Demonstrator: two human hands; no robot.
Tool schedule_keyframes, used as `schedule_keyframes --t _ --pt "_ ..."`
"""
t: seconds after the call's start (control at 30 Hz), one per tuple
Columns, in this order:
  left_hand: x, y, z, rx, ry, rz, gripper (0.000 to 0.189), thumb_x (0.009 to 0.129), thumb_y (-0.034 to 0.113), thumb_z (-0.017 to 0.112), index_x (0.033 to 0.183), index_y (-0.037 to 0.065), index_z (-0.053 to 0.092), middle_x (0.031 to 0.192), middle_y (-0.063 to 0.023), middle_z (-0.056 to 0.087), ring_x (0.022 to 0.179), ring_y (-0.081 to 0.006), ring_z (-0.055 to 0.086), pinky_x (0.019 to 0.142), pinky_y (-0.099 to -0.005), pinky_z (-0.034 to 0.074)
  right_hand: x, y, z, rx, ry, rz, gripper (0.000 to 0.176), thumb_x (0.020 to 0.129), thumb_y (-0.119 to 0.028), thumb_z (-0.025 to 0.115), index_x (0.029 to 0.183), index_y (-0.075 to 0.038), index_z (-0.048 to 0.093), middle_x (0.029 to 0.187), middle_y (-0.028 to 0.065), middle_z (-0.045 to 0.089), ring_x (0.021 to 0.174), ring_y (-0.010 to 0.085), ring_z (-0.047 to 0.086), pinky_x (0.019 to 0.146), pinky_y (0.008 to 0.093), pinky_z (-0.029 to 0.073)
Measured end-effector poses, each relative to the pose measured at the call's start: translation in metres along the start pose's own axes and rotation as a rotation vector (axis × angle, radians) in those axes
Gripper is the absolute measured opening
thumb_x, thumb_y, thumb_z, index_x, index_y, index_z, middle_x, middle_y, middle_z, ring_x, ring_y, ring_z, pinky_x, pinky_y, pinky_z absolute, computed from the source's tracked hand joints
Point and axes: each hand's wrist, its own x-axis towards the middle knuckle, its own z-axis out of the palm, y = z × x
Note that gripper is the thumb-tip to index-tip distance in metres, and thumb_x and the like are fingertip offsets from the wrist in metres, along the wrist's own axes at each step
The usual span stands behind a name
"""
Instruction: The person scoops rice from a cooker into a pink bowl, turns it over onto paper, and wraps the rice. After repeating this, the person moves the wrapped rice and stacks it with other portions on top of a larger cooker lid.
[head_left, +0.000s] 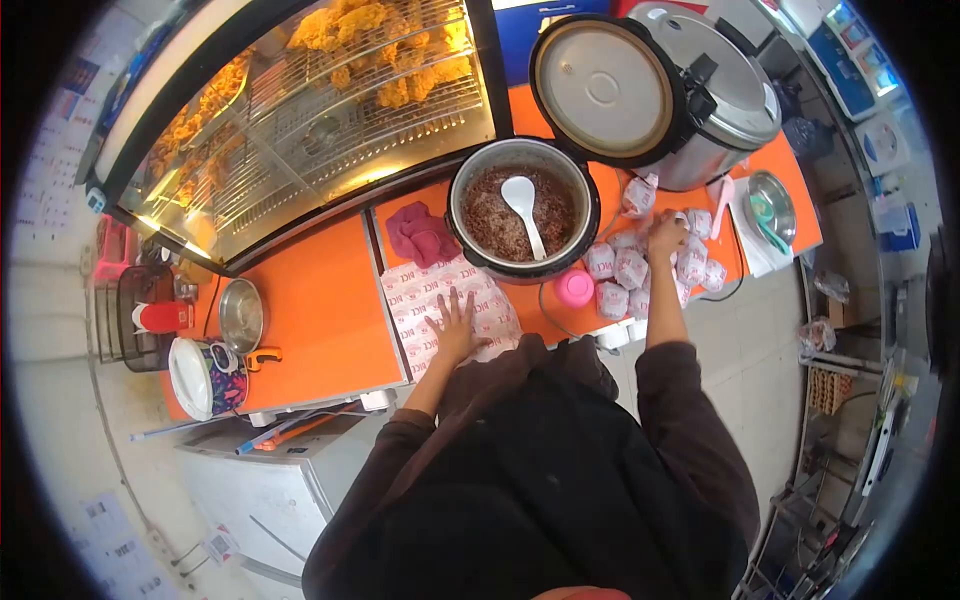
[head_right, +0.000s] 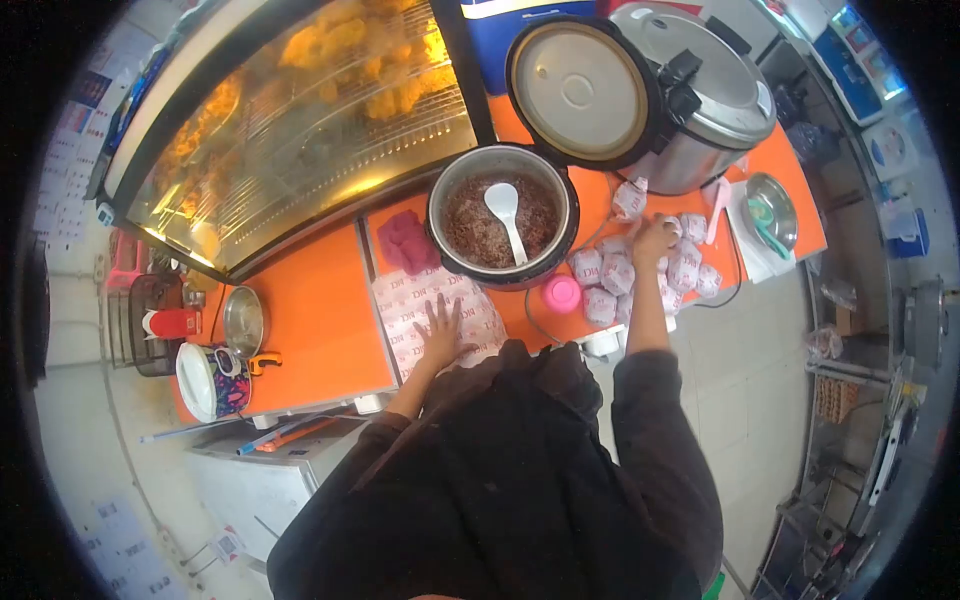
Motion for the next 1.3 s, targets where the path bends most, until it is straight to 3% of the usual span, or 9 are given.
schedule_keyframes --t 0.07,0.1,0.27,0.47,0.67,0.73,0.8,1.1,1.3 --pt "0.012 -0.01 0.013 -0.137 0.0 0.008 0.107 0.068 0.043 0.079 0.152 0.023 0.015 0.159 -0.0147 -0.004 0.143 -0.0466 -0.01 0.095 -0.0835 0.009 -0.002 -0.048 -0.066 0.209 0.388 -0.039 0.019 0.089 -0.022 0.059 0.096 -0.004 0.063 0.095 0.0149 0.067 0.083 0.0324 0.063 0.072 0.0453 0.047" --pt "0.007 0.007 -0.013 -0.139 0.089 -0.051 0.08 0.075 0.027 0.074 0.143 0.014 0.035 0.15 -0.0203 0.028 0.14 -0.0437 0.022 0.1 -0.0711 0.027 -0.009 -0.078 -0.105 0.515 0.305 -0.081 0.018 0.086 -0.016 0.06 0.097 -0.002 0.062 0.098 0.0158 0.065 0.088 0.0323 0.061 0.076 0.043 0.047" --pt "0.03 0.017 -0.04 -0.692 0.567 0.012 0.022 0.079 0.003 0.061 0.102 0.001 0.059 0.097 -0.0144 0.064 0.089 -0.0287 0.064 0.08 -0.0361 0.05 -0.041 -0.218 -0.179 0.807 -0.589 -0.622 0.017 0.082 -0.01 0.06 0.096 0.0 0.062 0.096 0.017 0.067 0.087 0.0353 0.064 0.076 0.0415 0.05" --pt "0.067 0.109 -0.027 -0.071 0.038 1.267 0.047 0.069 0.015 0.068 0.113 0.007 0.055 0.126 -0.0155 0.053 0.122 -0.0306 0.051 0.099 -0.0385 0.046 -0.08 -0.247 -0.03 0.082 -0.838 -0.717 0.042 0.081 -0.017 0.065 0.108 0.009 0.047 0.091 0.0301 0.065 0.086 0.042 0.067 0.076 0.0464 0.055" --pt "0.126 0.176 0.053 -0.015 0.155 1.176 0.044 0.087 0.025 0.049 0.131 0.023 0.047 0.152 -0.0104 0.027 0.142 -0.0368 0.02 0.112 -0.0564 0.026 -0.073 -0.253 -0.055 -0.029 -0.746 -0.576 0.04 0.079 -0.008 0.063 0.109 0.006 0.04 0.089 0.0304 0.065 0.086 0.0421 0.067 0.074 0.0468 0.055" --pt "0.145 0.183 0.089 0.243 0.579 1.163 0.046 0.089 0.029 0.045 0.135 0.03 0.043 0.153 -0.0096 0.027 0.142 -0.0364 0.02 0.113 -0.0539 0.025 -0.053 -0.256 -0.087 0.041 -0.635 -0.539 0.042 0.078 -0.005 0.065 0.11 0.004 0.04 0.086 0.0297 0.065 0.084 0.0423 0.067 0.073 0.0475 0.055" --pt "0.139 0.192 0.067 0.143 0.192 1.139 0.05 0.089 0.026 0.045 0.138 0.032 0.039 0.153 -0.0084 0.027 0.142 -0.0369 0.02 0.112 -0.054 0.027 -0.028 -0.246 -0.099 -0.024 -0.483 -0.671 0.041 0.076 -0.006 0.068 0.111 0.007 0.051 0.083 0.0278 0.066 0.082 0.0422 0.067 0.07 0.0475 0.055" --pt "0.127 0.205 0.11 0.211 0.466 0.883 0.042 0.089 0.022 0.047 0.13 0.011 0.05 0.135 -0.0123 0.043 0.114 -0.0362 0.044 0.085 -0.0476 0.05 -0.06 -0.259 -0.079 -0.574 -0.006 -0.805 0.015 0.086 -0.013 0.057 0.08 -0.006 0.068 0.078 0.0048 0.061 0.077 0.0203 0.07 0.054 0.0308 0.056" --pt "0.13 0.189 0.109 -0.435 0.238 0.649 0.047 0.089 0.023 0.047 0.133 0.007 0.046 0.134 -0.0152 0.045 0.107 -0.0341 0.053 0.081 -0.0465 0.052 -0.079 -0.254 -0.092 -0.513 -0.352 -0.869 0.016 0.086 -0.017 0.058 0.08 -0.01 0.072 0.081 0.0068 0.067 0.077 0.0212 0.071 0.057 0.033 0.057"
